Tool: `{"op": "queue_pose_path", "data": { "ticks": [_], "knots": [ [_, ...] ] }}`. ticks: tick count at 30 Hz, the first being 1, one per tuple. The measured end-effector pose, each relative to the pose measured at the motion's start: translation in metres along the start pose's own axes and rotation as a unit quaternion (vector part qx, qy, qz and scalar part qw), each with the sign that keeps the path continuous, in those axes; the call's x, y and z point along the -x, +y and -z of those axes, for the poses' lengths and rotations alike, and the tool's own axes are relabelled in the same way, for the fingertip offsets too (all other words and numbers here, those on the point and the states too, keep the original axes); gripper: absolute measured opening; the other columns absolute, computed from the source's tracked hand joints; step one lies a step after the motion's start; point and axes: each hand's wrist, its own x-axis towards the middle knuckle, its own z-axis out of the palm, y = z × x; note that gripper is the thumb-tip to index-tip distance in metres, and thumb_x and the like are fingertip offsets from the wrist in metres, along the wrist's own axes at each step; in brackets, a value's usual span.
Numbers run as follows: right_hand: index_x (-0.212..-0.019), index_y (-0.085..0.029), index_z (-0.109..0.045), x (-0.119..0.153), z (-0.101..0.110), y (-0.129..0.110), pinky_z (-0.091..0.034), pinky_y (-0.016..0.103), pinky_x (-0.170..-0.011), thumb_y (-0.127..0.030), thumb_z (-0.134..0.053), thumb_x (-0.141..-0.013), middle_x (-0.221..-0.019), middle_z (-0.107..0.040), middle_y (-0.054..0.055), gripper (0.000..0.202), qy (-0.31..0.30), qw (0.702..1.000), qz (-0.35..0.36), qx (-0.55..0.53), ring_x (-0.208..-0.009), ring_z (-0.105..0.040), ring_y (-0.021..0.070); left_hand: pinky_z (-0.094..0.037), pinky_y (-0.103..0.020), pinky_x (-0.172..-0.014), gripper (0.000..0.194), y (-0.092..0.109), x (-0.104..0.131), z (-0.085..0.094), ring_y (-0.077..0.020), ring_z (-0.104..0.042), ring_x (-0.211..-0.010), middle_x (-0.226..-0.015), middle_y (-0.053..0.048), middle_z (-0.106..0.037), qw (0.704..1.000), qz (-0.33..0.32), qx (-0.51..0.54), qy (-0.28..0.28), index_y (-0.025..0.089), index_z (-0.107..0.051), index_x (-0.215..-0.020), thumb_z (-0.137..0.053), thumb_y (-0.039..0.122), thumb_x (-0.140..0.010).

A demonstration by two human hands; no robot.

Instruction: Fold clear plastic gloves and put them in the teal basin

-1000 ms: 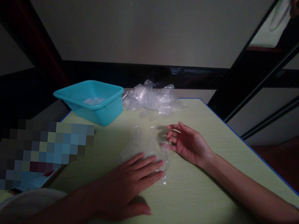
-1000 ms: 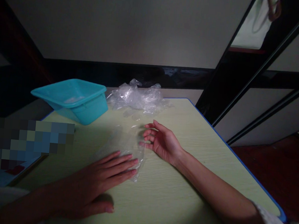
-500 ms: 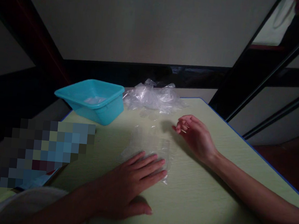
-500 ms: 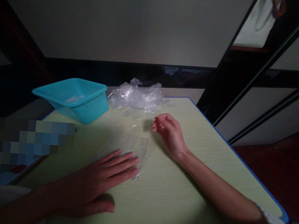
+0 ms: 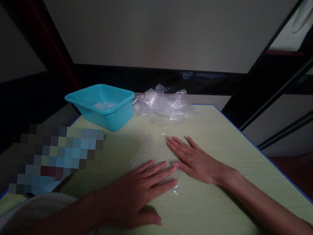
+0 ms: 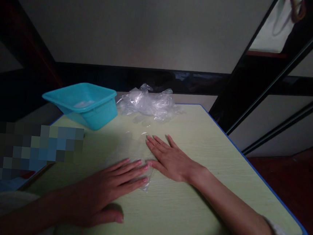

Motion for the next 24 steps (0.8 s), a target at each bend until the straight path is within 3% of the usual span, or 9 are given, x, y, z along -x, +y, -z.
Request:
{"op": "queue_pose_path", "data": {
  "ticks": [3,6,8,10,12,15,24],
  "knots": [
    [-0.143,-0.013,-0.018,0.0,0.002,0.0,-0.012,0.057,-0.107,-0.047,-0.023,-0.095,-0.148,-0.019,0.016,0.059,0.028,0.999,0.013,0.008,-0.137,-0.015,0.0248,-0.02,-0.046,-0.11,0.069,-0.002,0.001,0.003,-0.0271,-0.013,-0.138,-0.15,-0.013,-0.014,0.999,-0.013,-0.014,0.026,0.015,-0.027,-0.14,-0.045,0.054,-0.086],
    [-0.137,-0.013,-0.032,0.0,0.009,-0.003,-0.02,0.054,-0.106,-0.043,-0.03,-0.094,-0.144,-0.032,0.017,0.053,0.084,0.995,0.05,0.026,-0.134,-0.027,0.025,-0.027,-0.048,-0.106,0.061,-0.009,0.006,0.007,-0.0286,-0.024,-0.135,-0.145,-0.019,-0.029,0.995,-0.02,-0.058,0.083,0.009,-0.035,-0.135,-0.045,0.047,-0.088],
    [-0.125,-0.011,-0.047,0.002,0.015,-0.008,-0.032,0.047,-0.1,-0.039,-0.035,-0.094,-0.132,-0.049,0.016,0.044,0.125,0.987,0.101,0.024,-0.122,-0.043,0.0242,-0.033,-0.046,-0.103,0.048,-0.014,0.011,0.01,-0.0282,-0.037,-0.128,-0.137,-0.02,-0.042,0.987,-0.011,-0.098,0.13,0.006,-0.043,-0.127,-0.043,0.037,-0.091],
    [-0.105,-0.01,-0.059,0.005,0.02,-0.015,-0.043,0.038,-0.084,-0.035,-0.038,-0.093,-0.106,-0.063,0.014,0.035,0.143,0.976,0.162,0.016,-0.098,-0.055,0.022,-0.039,-0.042,-0.097,0.033,-0.019,0.015,0.014,-0.0253,-0.051,-0.114,-0.123,-0.017,-0.057,0.978,0.004,-0.123,0.17,0.008,-0.052,-0.116,-0.04,0.027,-0.092],
    [-0.088,-0.011,-0.062,0.008,0.023,-0.022,-0.043,0.034,-0.07,-0.033,-0.041,-0.092,-0.086,-0.063,0.01,0.031,0.131,0.97,0.205,0.021,-0.079,-0.054,0.0198,-0.044,-0.038,-0.089,0.026,-0.022,0.017,0.017,-0.0221,-0.058,-0.098,-0.108,-0.012,-0.064,0.974,0.014,-0.134,0.184,0.011,-0.057,-0.106,-0.038,0.023,-0.092],
    [-0.073,-0.014,-0.06,0.01,0.022,-0.03,-0.037,0.032,-0.061,-0.036,-0.049,-0.087,-0.074,-0.06,0.007,0.028,0.104,0.965,0.24,0.032,-0.069,-0.049,0.0182,-0.047,-0.035,-0.08,0.023,-0.023,0.016,0.017,-0.0203,-0.059,-0.086,-0.096,-0.009,-0.066,0.973,0.02,-0.149,0.173,0.013,-0.058,-0.097,-0.037,0.02,-0.092],
    [-0.078,-0.016,-0.057,0.009,0.017,-0.04,-0.037,0.032,-0.067,-0.03,-0.049,-0.084,-0.078,-0.059,0.005,0.017,0.054,0.971,0.227,0.05,-0.073,-0.049,0.0186,-0.046,-0.035,-0.079,0.015,-0.021,0.013,0.014,-0.0205,-0.057,-0.085,-0.094,-0.007,-0.064,0.975,0.034,-0.162,0.151,0.015,-0.054,-0.097,-0.045,0.019,-0.087]
  ]
}}
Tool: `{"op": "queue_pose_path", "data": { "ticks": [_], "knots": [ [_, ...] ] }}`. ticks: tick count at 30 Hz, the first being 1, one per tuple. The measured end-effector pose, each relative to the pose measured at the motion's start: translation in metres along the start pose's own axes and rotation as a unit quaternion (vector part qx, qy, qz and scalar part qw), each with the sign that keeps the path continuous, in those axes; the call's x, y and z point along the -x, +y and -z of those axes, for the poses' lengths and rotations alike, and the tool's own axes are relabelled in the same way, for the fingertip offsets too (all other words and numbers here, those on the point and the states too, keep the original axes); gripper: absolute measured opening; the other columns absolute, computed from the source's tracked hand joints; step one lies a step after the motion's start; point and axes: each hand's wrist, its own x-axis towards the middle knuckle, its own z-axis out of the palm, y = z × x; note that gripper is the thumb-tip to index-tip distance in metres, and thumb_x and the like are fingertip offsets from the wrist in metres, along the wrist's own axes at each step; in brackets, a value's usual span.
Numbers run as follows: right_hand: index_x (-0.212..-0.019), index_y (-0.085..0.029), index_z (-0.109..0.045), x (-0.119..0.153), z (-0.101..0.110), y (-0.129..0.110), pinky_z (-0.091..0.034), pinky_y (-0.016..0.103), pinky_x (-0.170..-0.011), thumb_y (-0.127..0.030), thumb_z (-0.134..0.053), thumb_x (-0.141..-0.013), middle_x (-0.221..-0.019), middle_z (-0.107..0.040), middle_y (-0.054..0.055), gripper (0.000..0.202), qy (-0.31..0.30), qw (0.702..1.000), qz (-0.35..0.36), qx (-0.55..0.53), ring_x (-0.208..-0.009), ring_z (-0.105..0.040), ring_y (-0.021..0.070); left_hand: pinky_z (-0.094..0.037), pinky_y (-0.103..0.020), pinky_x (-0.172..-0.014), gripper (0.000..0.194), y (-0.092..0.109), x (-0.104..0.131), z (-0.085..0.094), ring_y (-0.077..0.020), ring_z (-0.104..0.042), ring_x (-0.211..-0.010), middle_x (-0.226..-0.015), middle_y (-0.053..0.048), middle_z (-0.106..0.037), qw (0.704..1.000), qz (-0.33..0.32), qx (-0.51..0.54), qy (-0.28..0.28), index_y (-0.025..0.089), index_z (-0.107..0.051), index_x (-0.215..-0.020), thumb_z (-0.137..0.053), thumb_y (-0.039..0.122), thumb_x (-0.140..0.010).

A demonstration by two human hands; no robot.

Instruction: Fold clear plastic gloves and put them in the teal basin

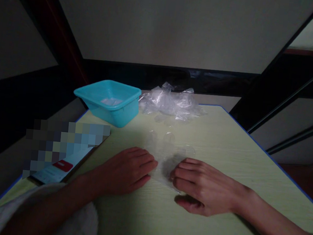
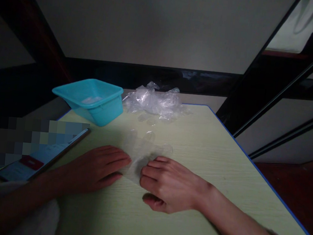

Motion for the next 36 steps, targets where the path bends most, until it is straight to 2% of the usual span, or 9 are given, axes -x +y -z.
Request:
{"op": "queue_pose_path", "data": {
  "ticks": [5,12,25,33,36],
  "knots": [
    [-0.083,-0.015,-0.055,-0.002,0.002,-0.006,-0.038,0.033,-0.072,-0.021,-0.046,-0.081,-0.08,-0.057,0.006,0.01,-0.014,1.0,-0.023,0.009,-0.075,-0.047,0.0192,-0.045,-0.036,-0.083,0.017,0.002,0.0,0.001,-0.0209,-0.057,-0.088,-0.098,-0.007,-0.062,1.0,0.014,0.009,-0.006,0.015,-0.053,-0.1,-0.046,0.021,-0.085],
    [-0.086,-0.015,-0.055,-0.003,0.001,-0.009,-0.039,0.034,-0.07,-0.017,-0.046,-0.077,-0.082,-0.057,0.008,0.013,-0.017,0.999,-0.026,0.029,-0.074,-0.045,0.0202,-0.045,-0.037,-0.082,0.016,0.004,-0.001,0.001,-0.0229,-0.056,-0.088,-0.097,-0.008,-0.062,0.999,0.024,0.02,-0.022,0.015,-0.054,-0.096,-0.05,0.022,-0.082],
    [-0.084,-0.016,-0.055,-0.002,-0.001,-0.008,-0.039,0.034,-0.067,-0.016,-0.041,-0.086,-0.078,-0.058,0.007,0.014,-0.018,0.997,-0.007,0.076,-0.072,-0.048,0.0197,-0.044,-0.038,-0.083,0.018,0.004,0.0,0.0,-0.023,-0.055,-0.09,-0.098,-0.008,-0.06,0.999,0.031,0.022,-0.034,0.015,-0.053,-0.097,-0.052,0.024,-0.082],
    [-0.076,-0.015,-0.057,-0.003,-0.009,-0.003,-0.04,0.031,-0.065,-0.014,-0.037,-0.092,-0.074,-0.058,0.005,0.026,0.061,0.994,0.003,0.095,-0.069,-0.05,0.0175,-0.044,-0.038,-0.082,0.015,0.005,-0.001,0.0,-0.0234,-0.055,-0.089,-0.097,-0.008,-0.06,0.999,0.034,0.019,-0.033,0.015,-0.054,-0.094,-0.051,0.023,-0.081],
    [-0.072,-0.015,-0.058,-0.002,-0.009,0.0,-0.041,0.031,-0.063,-0.014,-0.034,-0.093,-0.073,-0.06,0.006,0.033,0.072,0.993,0.009,0.096,-0.068,-0.05,0.017,-0.043,-0.038,-0.083,0.016,0.005,-0.002,-0.001,-0.0232,-0.054,-0.091,-0.097,-0.008,-0.06,0.998,0.041,0.02,-0.03,0.016,-0.054,-0.095,-0.052,0.023,-0.08]
  ]
}}
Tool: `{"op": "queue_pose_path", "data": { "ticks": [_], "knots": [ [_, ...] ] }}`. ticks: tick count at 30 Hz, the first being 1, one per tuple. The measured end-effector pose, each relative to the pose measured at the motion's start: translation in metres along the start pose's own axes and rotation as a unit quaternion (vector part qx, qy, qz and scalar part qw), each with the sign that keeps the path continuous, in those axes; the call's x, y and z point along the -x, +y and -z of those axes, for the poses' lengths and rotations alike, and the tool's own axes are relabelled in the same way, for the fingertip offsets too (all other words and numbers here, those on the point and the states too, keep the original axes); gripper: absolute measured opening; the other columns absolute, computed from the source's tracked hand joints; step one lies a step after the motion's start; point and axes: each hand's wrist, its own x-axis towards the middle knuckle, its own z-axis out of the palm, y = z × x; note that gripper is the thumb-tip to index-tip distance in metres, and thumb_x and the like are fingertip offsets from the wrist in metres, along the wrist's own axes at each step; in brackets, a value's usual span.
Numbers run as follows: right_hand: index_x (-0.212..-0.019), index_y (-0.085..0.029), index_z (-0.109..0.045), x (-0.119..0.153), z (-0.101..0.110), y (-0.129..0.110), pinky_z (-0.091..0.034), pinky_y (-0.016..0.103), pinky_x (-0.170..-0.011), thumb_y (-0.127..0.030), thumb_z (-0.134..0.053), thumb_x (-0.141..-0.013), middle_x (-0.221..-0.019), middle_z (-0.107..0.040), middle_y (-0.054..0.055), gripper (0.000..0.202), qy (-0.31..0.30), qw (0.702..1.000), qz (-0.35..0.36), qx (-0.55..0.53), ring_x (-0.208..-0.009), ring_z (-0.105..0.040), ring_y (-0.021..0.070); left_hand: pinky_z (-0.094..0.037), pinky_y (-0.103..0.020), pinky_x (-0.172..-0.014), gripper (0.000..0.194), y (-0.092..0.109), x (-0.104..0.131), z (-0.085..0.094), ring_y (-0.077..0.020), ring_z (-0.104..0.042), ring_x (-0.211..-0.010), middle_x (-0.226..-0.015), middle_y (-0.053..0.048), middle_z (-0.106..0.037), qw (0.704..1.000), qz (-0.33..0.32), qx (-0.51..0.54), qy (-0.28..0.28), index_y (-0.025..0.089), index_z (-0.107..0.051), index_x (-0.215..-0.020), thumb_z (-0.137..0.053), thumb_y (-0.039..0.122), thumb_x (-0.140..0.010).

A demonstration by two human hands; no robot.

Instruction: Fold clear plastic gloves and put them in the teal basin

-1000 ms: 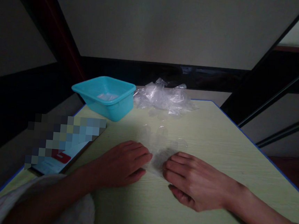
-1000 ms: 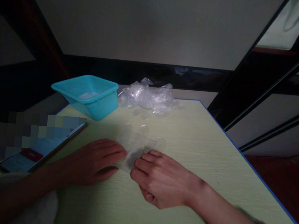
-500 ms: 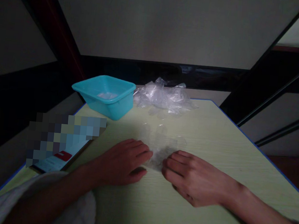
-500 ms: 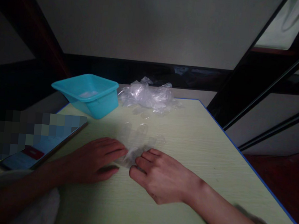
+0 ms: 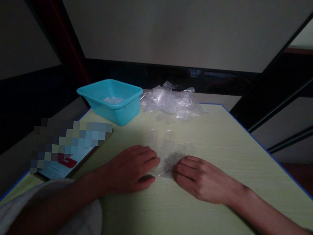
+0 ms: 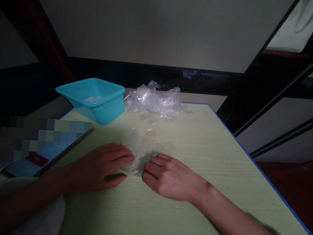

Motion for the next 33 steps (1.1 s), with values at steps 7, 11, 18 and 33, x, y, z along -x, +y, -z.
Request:
{"op": "queue_pose_path", "data": {
  "ticks": [7,11,18,33],
  "knots": [
    [-0.076,-0.012,-0.06,0.001,0.002,0.007,-0.044,0.029,-0.062,-0.015,-0.029,-0.095,-0.07,-0.061,0.007,0.036,0.0,0.999,-0.022,-0.044,-0.066,-0.053,0.0161,-0.046,-0.037,-0.079,0.014,0.001,-0.001,-0.001,-0.0232,-0.056,-0.087,-0.094,-0.008,-0.061,1.0,0.003,-0.011,0.015,0.014,-0.057,-0.093,-0.054,0.023,-0.082],
    [-0.084,-0.013,-0.059,0.003,0.003,0.01,-0.046,0.029,-0.066,-0.017,-0.029,-0.096,-0.071,-0.062,0.007,0.033,0.026,0.996,-0.046,-0.072,-0.07,-0.056,0.0154,-0.047,-0.036,-0.076,0.012,-0.002,-0.003,-0.004,-0.0216,-0.058,-0.082,-0.089,-0.007,-0.064,0.999,0.001,-0.023,0.045,0.014,-0.059,-0.089,-0.048,0.017,-0.086],
    [-0.088,-0.015,-0.058,0.008,0.009,0.013,-0.046,0.027,-0.064,-0.021,-0.029,-0.096,-0.073,-0.062,0.006,0.03,0.051,0.99,-0.089,-0.094,-0.07,-0.058,0.0142,-0.048,-0.032,-0.069,0.029,-0.011,-0.003,-0.005,-0.0176,-0.06,-0.07,-0.076,-0.006,-0.066,0.992,0.005,-0.03,0.121,0.013,-0.063,-0.078,-0.037,0.012,-0.091],
    [-0.09,-0.017,-0.058,0.015,0.032,0.02,-0.051,0.024,-0.063,-0.017,-0.044,-0.092,-0.077,-0.068,0.004,0.015,0.149,0.963,-0.151,-0.167,-0.071,-0.065,0.0139,-0.054,-0.027,-0.071,0.018,-0.016,0.004,0.024,-0.0152,-0.067,-0.077,-0.085,-0.003,-0.072,0.965,0.071,0.111,0.229,0.019,-0.064,-0.086,-0.046,0.021,-0.09]
  ]
}}
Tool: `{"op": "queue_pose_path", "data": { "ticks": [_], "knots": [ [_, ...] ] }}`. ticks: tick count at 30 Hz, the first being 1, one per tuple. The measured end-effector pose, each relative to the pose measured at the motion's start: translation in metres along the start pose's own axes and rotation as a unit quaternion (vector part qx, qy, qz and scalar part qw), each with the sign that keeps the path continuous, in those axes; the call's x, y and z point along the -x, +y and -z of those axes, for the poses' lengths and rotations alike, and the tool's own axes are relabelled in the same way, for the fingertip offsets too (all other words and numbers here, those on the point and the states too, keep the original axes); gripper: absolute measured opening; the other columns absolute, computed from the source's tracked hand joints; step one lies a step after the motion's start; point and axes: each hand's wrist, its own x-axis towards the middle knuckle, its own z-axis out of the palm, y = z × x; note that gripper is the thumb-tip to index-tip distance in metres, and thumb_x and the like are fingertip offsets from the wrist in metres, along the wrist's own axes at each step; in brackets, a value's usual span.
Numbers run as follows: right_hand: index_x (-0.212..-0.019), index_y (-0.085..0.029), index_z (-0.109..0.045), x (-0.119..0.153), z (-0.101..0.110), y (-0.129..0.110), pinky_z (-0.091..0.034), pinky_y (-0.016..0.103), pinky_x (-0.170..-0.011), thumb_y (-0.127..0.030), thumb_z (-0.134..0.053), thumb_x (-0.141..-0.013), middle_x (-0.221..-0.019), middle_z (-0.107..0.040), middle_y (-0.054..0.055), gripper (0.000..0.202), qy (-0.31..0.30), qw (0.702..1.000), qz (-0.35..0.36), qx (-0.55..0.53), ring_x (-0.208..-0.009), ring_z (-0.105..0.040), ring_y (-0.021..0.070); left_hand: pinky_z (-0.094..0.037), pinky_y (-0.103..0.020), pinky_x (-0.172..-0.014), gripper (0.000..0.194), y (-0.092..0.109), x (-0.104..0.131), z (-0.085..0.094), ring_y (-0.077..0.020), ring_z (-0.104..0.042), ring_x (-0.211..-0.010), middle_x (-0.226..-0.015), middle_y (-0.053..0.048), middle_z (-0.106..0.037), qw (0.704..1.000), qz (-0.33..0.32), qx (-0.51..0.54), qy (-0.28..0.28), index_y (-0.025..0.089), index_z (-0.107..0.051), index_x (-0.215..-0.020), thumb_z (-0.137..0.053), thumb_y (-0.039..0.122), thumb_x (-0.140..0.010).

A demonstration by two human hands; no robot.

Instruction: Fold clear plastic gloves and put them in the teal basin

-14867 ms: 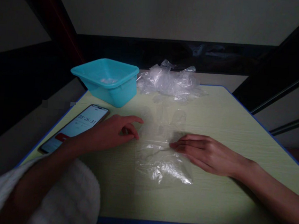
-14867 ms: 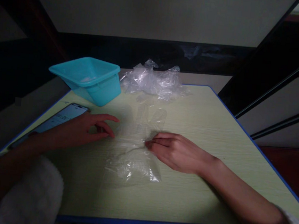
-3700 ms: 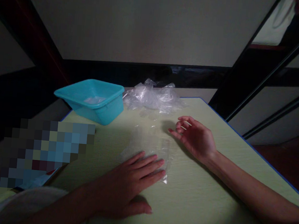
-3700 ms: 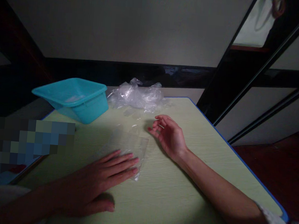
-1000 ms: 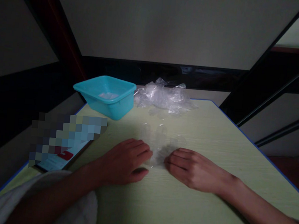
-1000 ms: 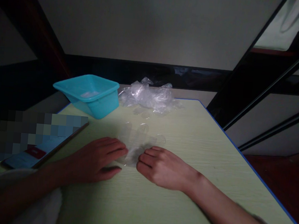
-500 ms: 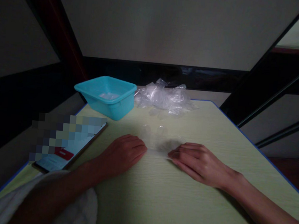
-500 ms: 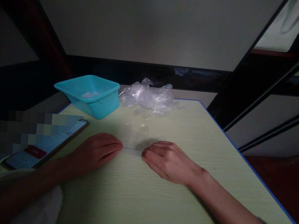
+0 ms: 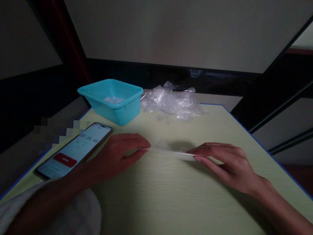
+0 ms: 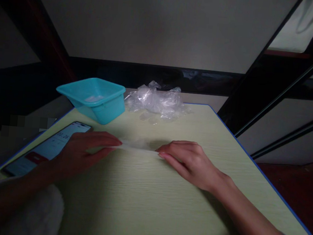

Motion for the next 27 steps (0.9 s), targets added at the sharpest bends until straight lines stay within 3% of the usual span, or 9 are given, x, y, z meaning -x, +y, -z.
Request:
{"op": "queue_pose_path", "data": {
  "ticks": [6,11,17,19,22,24,27],
  "knots": [
    [-0.09,-0.021,-0.061,0.003,0.012,-0.003,-0.053,0.022,-0.06,-0.015,-0.051,-0.088,-0.081,-0.07,0.001,0.012,0.049,0.998,-0.018,-0.027,-0.07,-0.067,0.0128,-0.054,-0.027,-0.064,0.014,0.008,-0.002,0.011,-0.0149,-0.067,-0.069,-0.082,0.002,-0.072,0.997,0.052,0.047,0.018,0.026,-0.065,-0.085,-0.051,0.023,-0.086],
    [-0.088,-0.022,-0.064,0.0,0.018,-0.009,-0.054,0.018,-0.058,-0.012,-0.058,-0.083,-0.077,-0.071,0.0,0.013,0.1,0.993,0.004,-0.065,-0.066,-0.067,0.0116,-0.051,-0.022,-0.053,0.017,0.023,-0.007,0.022,-0.0131,-0.066,-0.055,-0.068,0.005,-0.073,0.996,0.03,0.038,0.077,0.027,-0.067,-0.074,-0.057,0.014,-0.076],
    [-0.083,-0.024,-0.066,-0.002,0.026,-0.02,-0.053,0.016,-0.054,-0.013,-0.064,-0.078,-0.071,-0.071,-0.002,0.012,0.134,0.984,-0.024,-0.118,-0.06,-0.066,0.0105,-0.05,-0.02,-0.05,0.02,0.042,-0.006,0.034,-0.0118,-0.064,-0.047,-0.062,0.009,-0.071,0.992,0.011,0.054,0.117,0.032,-0.069,-0.071,-0.065,0.012,-0.068],
    [-0.081,-0.024,-0.067,-0.002,0.028,-0.022,-0.051,0.015,-0.05,-0.013,-0.065,-0.077,-0.068,-0.07,-0.003,0.013,0.136,0.978,-0.049,-0.149,-0.056,-0.065,0.0093,-0.05,-0.021,-0.049,0.02,0.045,-0.006,0.035,-0.0125,-0.064,-0.047,-0.059,0.01,-0.07,0.987,0.047,0.084,0.127,0.033,-0.069,-0.069,-0.067,0.013,-0.066],
    [-0.074,-0.023,-0.068,-0.005,0.025,-0.021,-0.046,0.014,-0.043,-0.015,-0.067,-0.075,-0.061,-0.068,-0.003,0.009,0.129,0.96,-0.129,-0.215,-0.049,-0.06,0.008,-0.05,-0.022,-0.047,0.018,0.043,-0.008,0.031,-0.0123,-0.062,-0.046,-0.056,0.008,-0.069,0.964,0.138,0.208,0.094,0.031,-0.068,-0.064,-0.064,0.015,-0.07],
    [-0.07,-0.021,-0.068,-0.008,0.019,-0.018,-0.045,0.014,-0.042,-0.02,-0.068,-0.074,-0.057,-0.066,-0.003,0.005,0.113,0.933,-0.203,-0.276,-0.047,-0.058,0.0074,-0.049,-0.021,-0.046,0.017,0.036,-0.011,0.025,-0.0115,-0.061,-0.045,-0.054,0.006,-0.068,0.927,0.216,0.302,0.044,0.027,-0.067,-0.06,-0.061,0.017,-0.073],
    [-0.068,-0.017,-0.068,-0.014,0.005,-0.008,-0.045,0.014,-0.044,-0.031,-0.071,-0.071,-0.054,-0.063,-0.002,0.014,0.072,0.869,-0.309,-0.379,-0.046,-0.056,0.006,-0.048,-0.021,-0.045,0.016,0.02,-0.015,0.012,-0.0124,-0.06,-0.044,-0.05,0.002,-0.066,0.863,0.337,0.377,0.014,0.021,-0.064,-0.054,-0.061,0.021,-0.069]
  ]
}}
